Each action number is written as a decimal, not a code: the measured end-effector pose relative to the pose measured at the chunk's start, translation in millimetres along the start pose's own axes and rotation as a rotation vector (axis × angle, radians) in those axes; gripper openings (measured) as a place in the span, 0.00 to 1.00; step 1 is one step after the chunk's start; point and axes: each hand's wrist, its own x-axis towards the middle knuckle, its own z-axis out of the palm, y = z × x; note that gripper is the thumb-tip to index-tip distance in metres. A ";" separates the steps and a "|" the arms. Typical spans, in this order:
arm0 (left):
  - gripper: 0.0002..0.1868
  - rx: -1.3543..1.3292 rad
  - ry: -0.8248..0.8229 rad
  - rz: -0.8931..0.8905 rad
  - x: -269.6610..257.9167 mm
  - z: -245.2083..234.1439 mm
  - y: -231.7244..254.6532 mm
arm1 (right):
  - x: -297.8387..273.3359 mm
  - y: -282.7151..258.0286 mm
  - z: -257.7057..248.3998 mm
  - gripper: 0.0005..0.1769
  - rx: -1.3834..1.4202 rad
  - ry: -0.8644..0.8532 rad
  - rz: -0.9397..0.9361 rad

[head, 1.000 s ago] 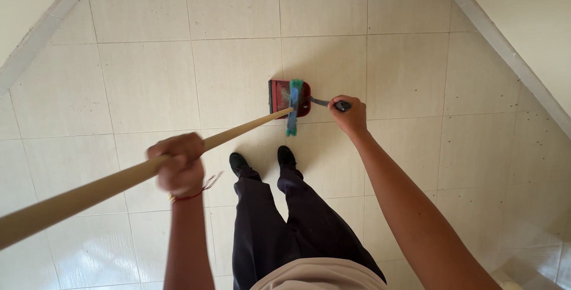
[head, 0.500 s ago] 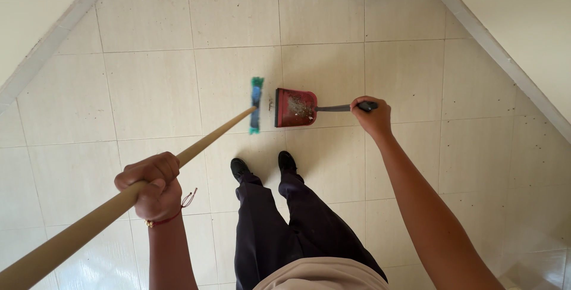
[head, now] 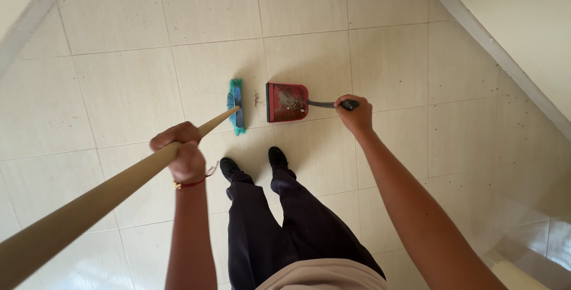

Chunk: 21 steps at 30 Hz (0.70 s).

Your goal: The person sweeps debris into a pile using a broom and then pushes the debris into a long-handled dustpan while moving across a tiled floor.

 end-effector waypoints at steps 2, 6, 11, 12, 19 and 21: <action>0.09 -0.028 0.007 -0.028 -1.7 14.9 -7.9 | -5.6 -3.6 1.0 0.04 0.001 -0.024 0.062; 0.07 -0.038 -0.005 -0.056 -9.4 37.1 -13.1 | -10.3 -7.9 3.1 0.05 -0.004 -0.030 0.062; 0.05 -0.072 0.003 -0.075 -20.5 57.5 -13.5 | -10.4 -6.8 1.8 0.05 -0.009 -0.038 0.089; 0.05 -0.077 0.004 -0.075 -21.5 62.0 -14.7 | -9.9 -6.6 1.6 0.05 -0.008 -0.034 0.080; 0.04 -0.157 0.038 -0.091 -27.1 75.2 -16.9 | -12.1 -1.5 -4.1 0.04 0.022 -0.031 0.086; 0.05 -0.164 0.032 -0.067 -28.2 72.5 -10.9 | -12.2 -1.3 -3.6 0.04 0.024 -0.037 0.089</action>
